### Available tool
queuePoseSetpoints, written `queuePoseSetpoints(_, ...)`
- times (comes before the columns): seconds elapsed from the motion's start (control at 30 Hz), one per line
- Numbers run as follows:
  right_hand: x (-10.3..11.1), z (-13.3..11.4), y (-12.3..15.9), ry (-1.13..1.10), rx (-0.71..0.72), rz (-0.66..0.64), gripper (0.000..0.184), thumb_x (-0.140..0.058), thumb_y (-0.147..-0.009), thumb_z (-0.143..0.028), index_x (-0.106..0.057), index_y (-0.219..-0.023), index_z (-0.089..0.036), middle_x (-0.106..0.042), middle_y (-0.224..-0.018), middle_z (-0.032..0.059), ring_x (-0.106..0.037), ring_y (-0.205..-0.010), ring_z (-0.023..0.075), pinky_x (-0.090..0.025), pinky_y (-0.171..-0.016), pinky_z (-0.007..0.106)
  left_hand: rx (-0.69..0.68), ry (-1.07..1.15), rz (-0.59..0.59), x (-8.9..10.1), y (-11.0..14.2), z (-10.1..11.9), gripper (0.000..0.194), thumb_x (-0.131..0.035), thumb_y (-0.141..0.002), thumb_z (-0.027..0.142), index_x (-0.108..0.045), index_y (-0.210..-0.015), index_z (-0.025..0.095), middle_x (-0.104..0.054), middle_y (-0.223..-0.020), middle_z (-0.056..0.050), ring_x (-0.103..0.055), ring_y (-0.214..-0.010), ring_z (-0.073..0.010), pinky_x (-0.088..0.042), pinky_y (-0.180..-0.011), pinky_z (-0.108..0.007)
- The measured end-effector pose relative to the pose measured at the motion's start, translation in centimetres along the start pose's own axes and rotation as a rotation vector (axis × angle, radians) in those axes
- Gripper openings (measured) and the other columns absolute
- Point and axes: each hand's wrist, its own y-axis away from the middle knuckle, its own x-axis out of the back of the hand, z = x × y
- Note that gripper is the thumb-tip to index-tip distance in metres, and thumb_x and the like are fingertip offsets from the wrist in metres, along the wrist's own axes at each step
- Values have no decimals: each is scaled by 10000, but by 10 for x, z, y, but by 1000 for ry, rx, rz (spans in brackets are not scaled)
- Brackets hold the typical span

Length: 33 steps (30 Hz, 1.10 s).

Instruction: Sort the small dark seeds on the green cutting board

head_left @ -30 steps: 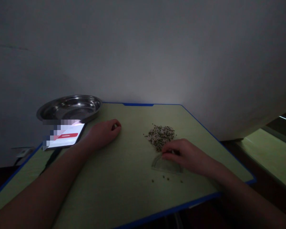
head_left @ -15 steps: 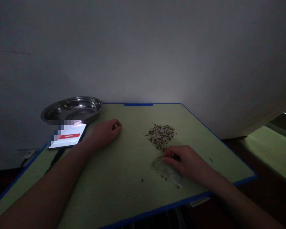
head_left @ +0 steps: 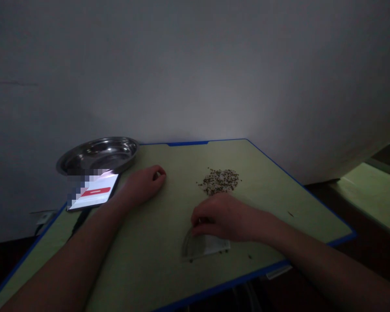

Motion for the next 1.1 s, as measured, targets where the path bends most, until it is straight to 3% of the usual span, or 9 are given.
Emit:
queuePoseSetpoints(0.47, -7, -9, 23, -199, -29, -98, 139, -650, -850, -324, -740, -883, -224, -741, -784, -3, -642, -681, 126, -427, -642, 223, 13, 3, 4, 0, 1, 3, 372, -401, -842, 435, -635, -1027, 214, -699, -928, -63, -636, -807, -221, -447, -695, -320)
queuePoseSetpoints(0.77, 4, -16, 29, -247, 0, -89, 138, -658, -851, -306, -735, -847, -190, -713, -730, -9, -604, -635, 99, -405, -604, 197, 28, -7, 1, 2, 1, 4, 371, -410, -839, 440, -639, -1019, 209, -697, -928, -62, -631, -801, -217, -446, -697, -319)
queuePoseSetpoints(1.0, 12, 14, 58, -265, -271, 111, 148, -631, -850, -286, -700, -758, -192, -628, -629, -34, -544, -571, 102, -383, -522, 207, 24, -5, 8, 1, 1, 4, 372, -403, -839, 435, -640, -1025, 217, -699, -937, -58, -632, -790, -212, -444, -686, -310)
queuePoseSetpoints(1.1, 9, 32, 74, -267, -401, 119, 178, -616, -851, -310, -691, -756, -180, -622, -636, -17, -545, -580, 118, -392, -523, 225, 23, -1, 16, 1, 1, 4, 367, -410, -837, 435, -640, -1021, 217, -698, -920, -52, -631, -780, -209, -444, -687, -308)
